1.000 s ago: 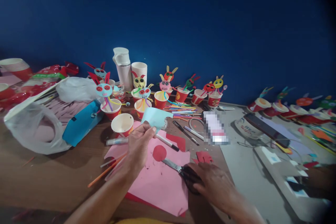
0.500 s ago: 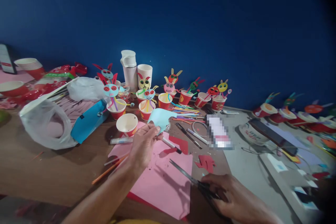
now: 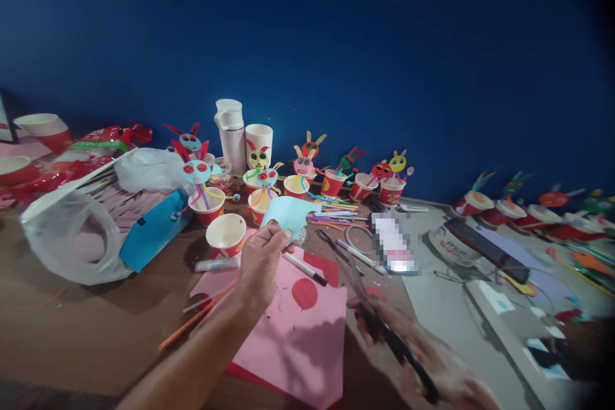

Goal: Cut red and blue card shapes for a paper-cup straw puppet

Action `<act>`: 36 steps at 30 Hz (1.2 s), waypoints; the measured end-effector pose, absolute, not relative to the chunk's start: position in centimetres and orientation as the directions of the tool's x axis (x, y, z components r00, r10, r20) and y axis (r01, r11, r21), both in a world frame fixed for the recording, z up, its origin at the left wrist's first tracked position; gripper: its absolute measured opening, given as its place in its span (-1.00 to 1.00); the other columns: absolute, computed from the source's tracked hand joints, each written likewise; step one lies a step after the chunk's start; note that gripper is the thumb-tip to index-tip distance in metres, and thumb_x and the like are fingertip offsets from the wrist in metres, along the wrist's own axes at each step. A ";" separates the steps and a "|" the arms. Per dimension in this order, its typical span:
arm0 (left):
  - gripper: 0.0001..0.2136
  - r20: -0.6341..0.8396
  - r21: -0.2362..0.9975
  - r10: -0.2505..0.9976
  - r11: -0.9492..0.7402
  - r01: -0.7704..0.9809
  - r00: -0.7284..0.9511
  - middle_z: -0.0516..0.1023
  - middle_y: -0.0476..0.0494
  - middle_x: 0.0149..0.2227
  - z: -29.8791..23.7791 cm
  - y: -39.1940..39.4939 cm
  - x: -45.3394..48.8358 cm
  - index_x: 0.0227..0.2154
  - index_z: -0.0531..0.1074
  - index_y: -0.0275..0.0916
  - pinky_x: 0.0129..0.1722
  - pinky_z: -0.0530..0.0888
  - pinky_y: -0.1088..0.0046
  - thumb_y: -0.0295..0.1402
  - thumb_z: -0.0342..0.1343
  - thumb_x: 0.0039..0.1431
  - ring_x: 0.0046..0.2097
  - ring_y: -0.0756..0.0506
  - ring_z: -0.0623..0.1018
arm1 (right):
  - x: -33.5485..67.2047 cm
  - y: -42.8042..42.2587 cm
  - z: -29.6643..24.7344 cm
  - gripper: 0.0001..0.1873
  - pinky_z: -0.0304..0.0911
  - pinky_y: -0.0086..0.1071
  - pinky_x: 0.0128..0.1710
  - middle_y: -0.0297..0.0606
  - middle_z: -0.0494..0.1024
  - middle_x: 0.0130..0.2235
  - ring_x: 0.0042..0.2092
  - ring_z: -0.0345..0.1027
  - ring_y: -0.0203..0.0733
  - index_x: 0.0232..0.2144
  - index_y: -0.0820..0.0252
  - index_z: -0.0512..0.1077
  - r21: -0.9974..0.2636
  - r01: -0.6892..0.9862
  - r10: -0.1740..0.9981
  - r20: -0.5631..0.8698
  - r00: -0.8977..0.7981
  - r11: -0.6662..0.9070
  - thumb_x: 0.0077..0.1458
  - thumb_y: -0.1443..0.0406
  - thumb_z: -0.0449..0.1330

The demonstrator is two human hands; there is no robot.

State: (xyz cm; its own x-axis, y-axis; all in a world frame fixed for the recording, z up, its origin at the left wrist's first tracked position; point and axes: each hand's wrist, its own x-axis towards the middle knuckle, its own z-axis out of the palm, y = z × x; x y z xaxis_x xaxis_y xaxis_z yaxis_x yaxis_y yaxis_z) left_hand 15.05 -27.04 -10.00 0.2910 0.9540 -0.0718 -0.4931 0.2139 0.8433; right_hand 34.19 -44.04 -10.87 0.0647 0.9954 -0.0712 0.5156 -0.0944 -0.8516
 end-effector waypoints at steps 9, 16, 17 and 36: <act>-0.90 -0.064 0.836 0.943 0.229 -0.499 0.326 0.32 0.05 -0.55 -7.0 -27.1 17.0 -0.60 0.32 -0.28 -0.41 0.26 0.56 -0.41 0.10 -0.09 -0.48 0.09 0.31 | 30.1 -37.7 -10.5 -0.41 0.22 -0.28 -0.22 -0.17 0.37 -0.19 -0.21 0.27 -0.13 0.06 0.12 0.12 -0.850 0.520 0.996 0.058 -0.069 0.086 -0.08 0.24 0.06; -0.87 -0.129 0.800 0.918 0.319 -0.507 0.375 0.25 0.10 -0.63 -5.4 -26.7 18.2 -0.58 0.28 -0.26 -0.53 0.21 0.61 -0.34 0.11 -0.14 -0.56 0.11 0.26 | 29.6 -35.5 -9.1 -0.49 0.22 -0.35 -0.32 -0.22 0.39 -0.26 -0.26 0.26 -0.16 0.01 0.14 0.15 -0.860 0.489 0.987 0.159 -0.018 0.148 -0.06 0.27 0.05; -0.87 -0.132 0.798 0.910 0.332 -0.502 0.392 0.25 0.10 -0.63 -5.1 -26.6 18.3 -0.57 0.27 -0.26 -0.55 0.19 0.60 -0.34 0.11 -0.15 -0.57 0.10 0.26 | 29.6 -35.3 -9.1 -0.49 0.22 -0.35 -0.32 -0.23 0.39 -0.27 -0.27 0.26 -0.16 0.01 0.13 0.15 -0.860 0.491 0.987 0.161 0.003 0.139 -0.05 0.26 0.05; -0.82 -0.153 0.740 0.905 0.371 -0.561 0.397 0.18 0.14 -0.67 -4.9 -25.4 19.1 -0.59 0.18 -0.23 -0.69 0.16 0.62 -0.34 0.10 -0.13 -0.67 0.12 0.21 | 29.4 -33.1 -9.8 -0.52 0.20 -0.31 -0.23 -0.25 0.36 -0.23 -0.25 0.26 -0.15 -0.03 0.11 0.15 -0.894 0.385 0.967 0.255 0.017 0.229 -0.06 0.24 0.05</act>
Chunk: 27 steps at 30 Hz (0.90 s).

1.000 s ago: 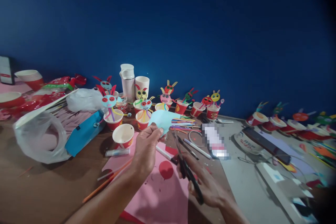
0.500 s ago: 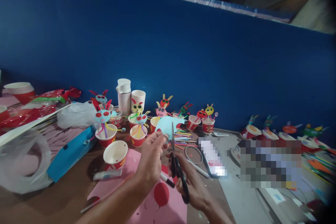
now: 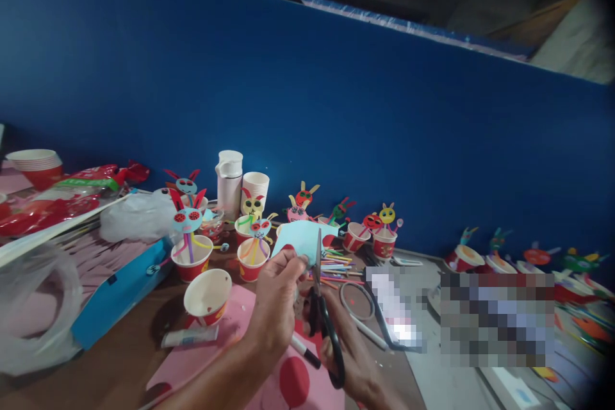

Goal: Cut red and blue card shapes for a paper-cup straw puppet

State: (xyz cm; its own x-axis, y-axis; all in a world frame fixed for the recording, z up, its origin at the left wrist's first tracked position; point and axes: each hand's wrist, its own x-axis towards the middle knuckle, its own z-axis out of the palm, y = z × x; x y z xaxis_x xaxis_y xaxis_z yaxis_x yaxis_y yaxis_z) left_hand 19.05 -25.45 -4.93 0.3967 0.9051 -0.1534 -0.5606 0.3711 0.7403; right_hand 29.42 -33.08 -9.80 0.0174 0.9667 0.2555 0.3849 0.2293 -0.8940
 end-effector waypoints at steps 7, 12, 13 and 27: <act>-0.85 -0.141 0.727 0.903 0.372 -0.577 0.405 0.26 0.11 -0.66 -5.1 -25.5 19.2 -0.55 0.22 -0.23 -0.62 0.25 0.61 -0.36 0.10 -0.09 -0.64 0.11 0.29 | 29.7 -33.2 -10.7 -0.51 0.22 -0.32 -0.21 -0.23 0.36 -0.18 -0.20 0.27 -0.12 0.00 0.09 0.14 -0.889 0.416 0.972 0.230 0.039 0.194 -0.05 0.24 0.02; -0.86 -0.126 0.729 0.913 0.351 -0.587 0.388 0.27 0.11 -0.66 -5.2 -25.6 19.2 -0.57 0.22 -0.24 -0.63 0.23 0.64 -0.38 0.10 -0.09 -0.63 0.12 0.29 | 29.7 -32.9 -10.8 -0.50 0.24 -0.32 -0.24 -0.23 0.37 -0.22 -0.25 0.28 -0.13 0.01 0.09 0.13 -0.883 0.418 0.967 0.251 0.039 0.212 -0.05 0.25 0.03; -0.87 -0.128 0.728 0.913 0.352 -0.588 0.387 0.26 0.12 -0.66 -5.3 -25.6 19.2 -0.57 0.22 -0.24 -0.63 0.23 0.64 -0.39 0.09 -0.09 -0.64 0.12 0.28 | 29.6 -32.9 -10.8 -0.50 0.24 -0.32 -0.25 -0.23 0.37 -0.22 -0.26 0.28 -0.14 0.01 0.09 0.13 -0.886 0.409 0.966 0.255 0.036 0.219 -0.05 0.25 0.03; -0.85 -0.145 0.733 0.904 0.372 -0.569 0.403 0.20 0.12 -0.68 -5.0 -25.4 19.1 -0.59 0.20 -0.26 -0.65 0.21 0.65 -0.39 0.09 -0.09 -0.65 0.14 0.23 | 28.9 -32.8 -10.2 -0.54 0.26 -0.34 -0.34 -0.25 0.39 -0.32 -0.34 0.30 -0.16 -0.07 0.10 0.23 -0.909 0.364 0.962 0.255 0.099 0.204 -0.05 0.12 0.07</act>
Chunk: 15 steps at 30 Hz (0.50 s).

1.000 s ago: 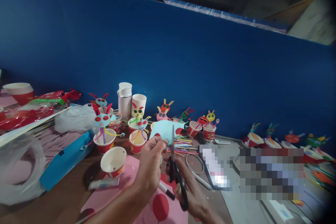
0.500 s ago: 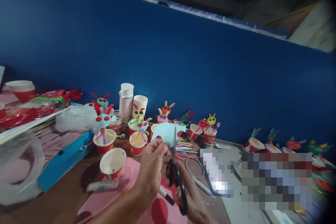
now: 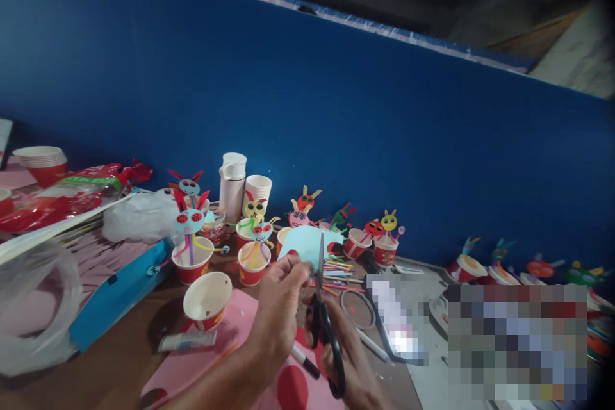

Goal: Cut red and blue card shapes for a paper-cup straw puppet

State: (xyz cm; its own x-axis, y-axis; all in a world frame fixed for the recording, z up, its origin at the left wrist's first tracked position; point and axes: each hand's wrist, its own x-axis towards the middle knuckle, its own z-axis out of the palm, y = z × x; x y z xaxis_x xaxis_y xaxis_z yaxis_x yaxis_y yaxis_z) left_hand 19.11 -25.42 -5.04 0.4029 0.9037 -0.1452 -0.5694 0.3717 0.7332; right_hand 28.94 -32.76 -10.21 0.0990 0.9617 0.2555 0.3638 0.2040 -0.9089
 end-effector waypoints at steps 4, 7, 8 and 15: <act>-0.84 -0.150 0.735 0.897 0.382 -0.560 0.416 0.20 0.12 -0.68 -5.0 -25.5 19.0 -0.58 0.19 -0.25 -0.65 0.20 0.64 -0.38 0.09 -0.09 -0.65 0.13 0.22 | 28.6 -32.7 -10.0 -0.54 0.27 -0.37 -0.40 -0.24 0.37 -0.33 -0.38 0.29 -0.19 -0.08 0.12 0.23 -0.933 0.302 0.967 0.234 0.097 0.195 -0.06 0.12 0.08; -0.83 -0.131 0.737 0.898 0.372 -0.565 0.420 0.20 0.12 -0.67 -4.9 -25.6 19.0 -0.59 0.17 -0.25 -0.64 0.19 0.64 -0.38 0.08 -0.08 -0.64 0.13 0.21 | 28.4 -32.8 -10.1 -0.52 0.27 -0.38 -0.41 -0.23 0.37 -0.30 -0.39 0.27 -0.20 -0.09 0.13 0.23 -0.942 0.266 0.962 0.243 0.124 0.203 -0.06 0.07 0.07; -0.83 -0.128 0.737 0.899 0.369 -0.566 0.420 0.20 0.13 -0.67 -4.9 -25.7 19.0 -0.59 0.16 -0.25 -0.64 0.19 0.64 -0.39 0.08 -0.08 -0.64 0.13 0.21 | 28.3 -32.9 -10.1 -0.52 0.27 -0.38 -0.42 -0.23 0.36 -0.30 -0.39 0.26 -0.21 -0.09 0.13 0.23 -0.946 0.257 0.964 0.235 0.125 0.198 -0.06 0.06 0.07; -0.86 -0.114 0.759 0.897 0.356 -0.545 0.428 0.23 0.10 -0.64 -5.1 -25.5 18.8 -0.55 0.18 -0.25 -0.64 0.19 0.62 -0.37 0.06 -0.06 -0.63 0.12 0.23 | 28.0 -33.1 -9.8 -0.47 0.26 -0.36 -0.39 -0.28 0.33 -0.40 -0.41 0.24 -0.20 -0.12 0.12 0.27 -0.945 0.238 0.953 0.264 0.147 0.225 -0.09 -0.05 0.08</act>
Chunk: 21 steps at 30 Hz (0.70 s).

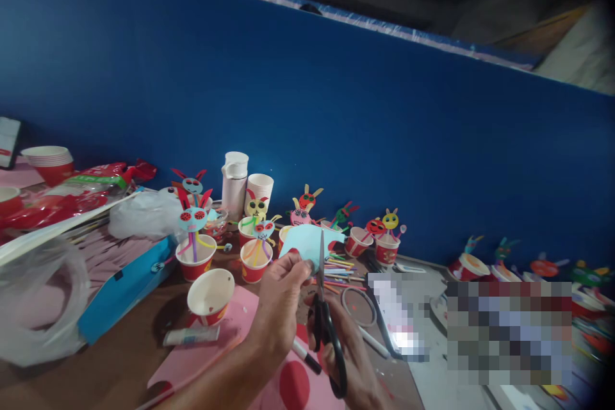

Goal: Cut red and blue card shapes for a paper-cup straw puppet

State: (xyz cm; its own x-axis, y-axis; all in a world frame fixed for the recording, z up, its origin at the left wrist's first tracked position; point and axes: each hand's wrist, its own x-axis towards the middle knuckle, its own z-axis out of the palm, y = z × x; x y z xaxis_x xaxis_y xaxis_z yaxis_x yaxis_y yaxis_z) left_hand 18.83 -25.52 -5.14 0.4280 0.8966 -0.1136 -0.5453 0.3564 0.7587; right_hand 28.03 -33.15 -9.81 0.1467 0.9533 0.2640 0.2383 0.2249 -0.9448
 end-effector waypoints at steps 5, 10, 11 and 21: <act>-0.85 -0.096 0.785 0.905 0.325 -0.528 0.414 0.28 0.07 -0.61 -5.6 -25.3 18.7 -0.56 0.21 -0.26 -0.62 0.19 0.61 -0.34 0.09 -0.09 -0.58 0.09 0.28 | 28.0 -33.0 -10.2 -0.41 0.23 -0.39 -0.44 -0.31 0.31 -0.45 -0.45 0.19 -0.25 -0.13 0.15 0.27 -0.946 0.219 0.953 0.271 0.139 0.238 -0.10 -0.10 0.04; -0.83 -0.093 0.808 0.923 0.290 -0.513 0.375 0.30 0.05 -0.62 -5.9 -25.1 18.6 -0.58 0.25 -0.28 -0.59 0.18 0.59 -0.31 0.12 -0.15 -0.57 0.08 0.30 | 28.1 -33.1 -10.9 -0.40 0.18 -0.45 -0.55 -0.28 0.32 -0.43 -0.46 0.17 -0.26 -0.13 0.17 0.25 -0.964 0.152 0.963 0.239 0.126 0.220 -0.11 -0.10 0.06; -0.83 -0.096 0.810 0.922 0.291 -0.510 0.374 0.30 0.06 -0.62 -6.0 -25.1 18.6 -0.58 0.25 -0.27 -0.59 0.18 0.59 -0.31 0.12 -0.15 -0.58 0.08 0.29 | 28.1 -33.1 -10.9 -0.40 0.17 -0.46 -0.56 -0.28 0.32 -0.44 -0.46 0.17 -0.27 -0.13 0.18 0.25 -0.965 0.148 0.964 0.235 0.123 0.216 -0.11 -0.10 0.07; -0.85 -0.110 0.792 0.901 0.335 -0.510 0.419 0.24 0.10 -0.64 -5.7 -24.9 18.4 -0.58 0.20 -0.26 -0.59 0.15 0.60 -0.37 0.08 -0.12 -0.60 0.11 0.21 | 28.3 -33.1 -10.9 -0.42 0.12 -0.48 -0.61 -0.31 0.31 -0.48 -0.50 0.13 -0.30 -0.14 0.19 0.27 -0.969 0.153 0.968 0.214 0.131 0.193 -0.15 -0.04 0.13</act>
State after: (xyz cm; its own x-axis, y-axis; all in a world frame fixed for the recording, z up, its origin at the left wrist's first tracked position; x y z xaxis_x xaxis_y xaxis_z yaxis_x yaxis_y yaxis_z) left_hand 18.42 -24.89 -5.74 0.4193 0.9011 -0.1105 -0.5104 0.3346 0.7922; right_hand 28.29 -33.15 -10.86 0.1309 0.9681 0.2136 0.1527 0.1932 -0.9692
